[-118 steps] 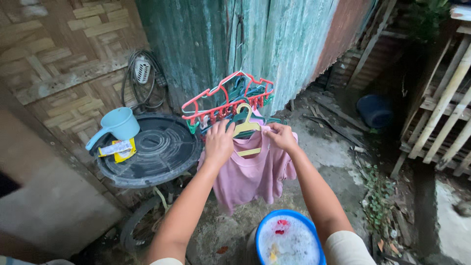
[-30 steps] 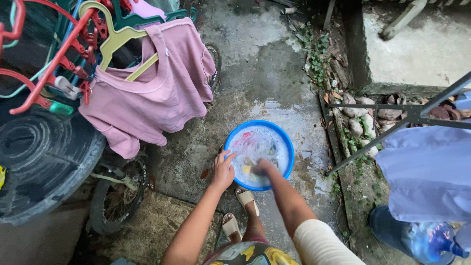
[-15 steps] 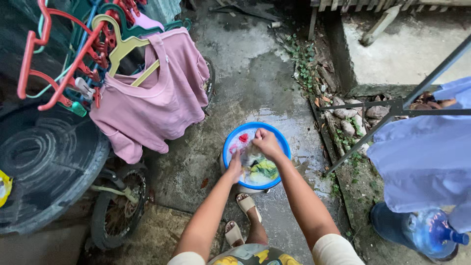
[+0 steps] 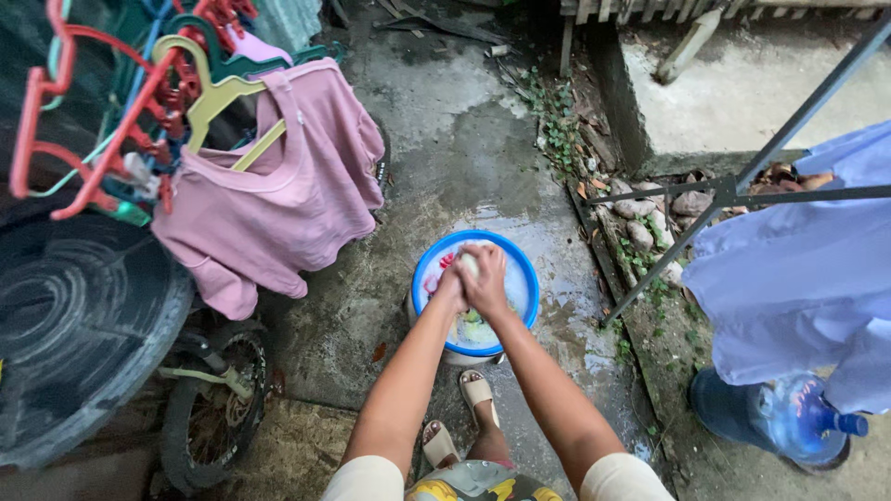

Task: The person washes clothes in a bucket of soapy water and hangs them on a drying rack using clothes hangers.

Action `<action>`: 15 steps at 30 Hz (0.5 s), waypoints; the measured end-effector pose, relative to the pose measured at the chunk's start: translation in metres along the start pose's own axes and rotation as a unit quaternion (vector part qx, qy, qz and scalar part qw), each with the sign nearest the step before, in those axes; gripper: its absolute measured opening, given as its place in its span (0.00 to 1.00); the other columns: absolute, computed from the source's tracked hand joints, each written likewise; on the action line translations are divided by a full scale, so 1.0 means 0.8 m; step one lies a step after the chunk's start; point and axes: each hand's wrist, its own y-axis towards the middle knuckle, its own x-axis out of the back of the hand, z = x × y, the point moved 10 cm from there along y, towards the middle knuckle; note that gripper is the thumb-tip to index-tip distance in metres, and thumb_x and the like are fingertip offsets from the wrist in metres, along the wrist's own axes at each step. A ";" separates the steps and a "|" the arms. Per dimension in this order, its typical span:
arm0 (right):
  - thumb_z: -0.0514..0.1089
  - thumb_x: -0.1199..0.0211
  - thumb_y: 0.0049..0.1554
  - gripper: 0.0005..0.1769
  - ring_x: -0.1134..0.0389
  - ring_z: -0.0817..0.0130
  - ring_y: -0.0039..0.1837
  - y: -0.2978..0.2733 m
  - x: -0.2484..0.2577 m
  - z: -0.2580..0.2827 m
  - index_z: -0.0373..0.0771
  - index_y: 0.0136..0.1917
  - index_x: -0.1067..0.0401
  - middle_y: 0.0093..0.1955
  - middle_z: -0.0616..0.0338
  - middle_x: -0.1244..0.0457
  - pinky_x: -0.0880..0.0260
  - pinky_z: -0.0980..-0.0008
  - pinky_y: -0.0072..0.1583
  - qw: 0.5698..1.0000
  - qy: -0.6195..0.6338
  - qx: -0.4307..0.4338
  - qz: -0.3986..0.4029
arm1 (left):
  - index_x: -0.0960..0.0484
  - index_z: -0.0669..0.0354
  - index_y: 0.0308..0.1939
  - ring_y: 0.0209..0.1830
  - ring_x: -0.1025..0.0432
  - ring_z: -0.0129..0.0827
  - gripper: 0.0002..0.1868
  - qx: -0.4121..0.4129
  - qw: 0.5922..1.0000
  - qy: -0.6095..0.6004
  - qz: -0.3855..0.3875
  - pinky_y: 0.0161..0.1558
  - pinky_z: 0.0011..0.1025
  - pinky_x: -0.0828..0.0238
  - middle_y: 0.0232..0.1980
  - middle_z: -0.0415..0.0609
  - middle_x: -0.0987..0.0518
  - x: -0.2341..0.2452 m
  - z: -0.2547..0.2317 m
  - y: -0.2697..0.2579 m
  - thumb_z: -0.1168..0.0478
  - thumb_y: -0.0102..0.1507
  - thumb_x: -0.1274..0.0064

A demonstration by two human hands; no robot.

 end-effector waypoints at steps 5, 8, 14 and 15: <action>0.45 0.40 0.64 0.07 0.35 0.44 0.52 -0.007 -0.067 -0.129 0.40 0.49 0.27 0.45 0.46 0.36 0.35 0.47 0.54 0.979 -0.085 0.085 0.163 | 0.23 0.53 0.46 0.30 0.36 0.44 0.26 -0.006 0.937 0.303 -0.173 0.31 0.44 0.44 0.35 0.47 0.30 0.047 -0.010 -0.012 0.35 0.74 0.58; 0.50 0.47 0.72 0.20 0.31 0.44 0.49 0.000 -0.073 -0.204 0.41 0.43 0.25 0.43 0.47 0.32 0.32 0.48 0.54 0.964 0.008 -0.128 0.233 | 0.21 0.67 0.42 0.34 0.25 0.56 0.30 -0.021 0.811 0.534 -0.238 0.40 0.52 0.31 0.34 0.59 0.23 0.063 -0.053 -0.018 0.39 0.75 0.58; 0.53 0.31 0.55 0.14 0.27 0.64 0.43 -0.012 -0.027 -0.247 0.42 0.45 0.19 0.40 0.53 0.28 0.27 0.63 0.50 0.884 0.017 -0.355 0.302 | 0.26 0.62 0.55 0.56 0.24 0.44 0.23 -0.234 0.825 0.507 -0.086 0.56 0.38 0.29 0.55 0.58 0.19 0.041 -0.100 -0.027 0.50 0.63 0.44; 0.52 0.30 0.56 0.13 0.28 0.69 0.43 -0.010 -0.020 -0.246 0.41 0.46 0.19 0.41 0.55 0.27 0.28 0.65 0.50 0.890 0.041 -0.341 0.301 | 0.22 0.61 0.55 0.56 0.23 0.45 0.21 -0.154 0.784 0.587 -0.126 0.57 0.38 0.29 0.55 0.58 0.18 0.059 -0.092 -0.027 0.52 0.63 0.44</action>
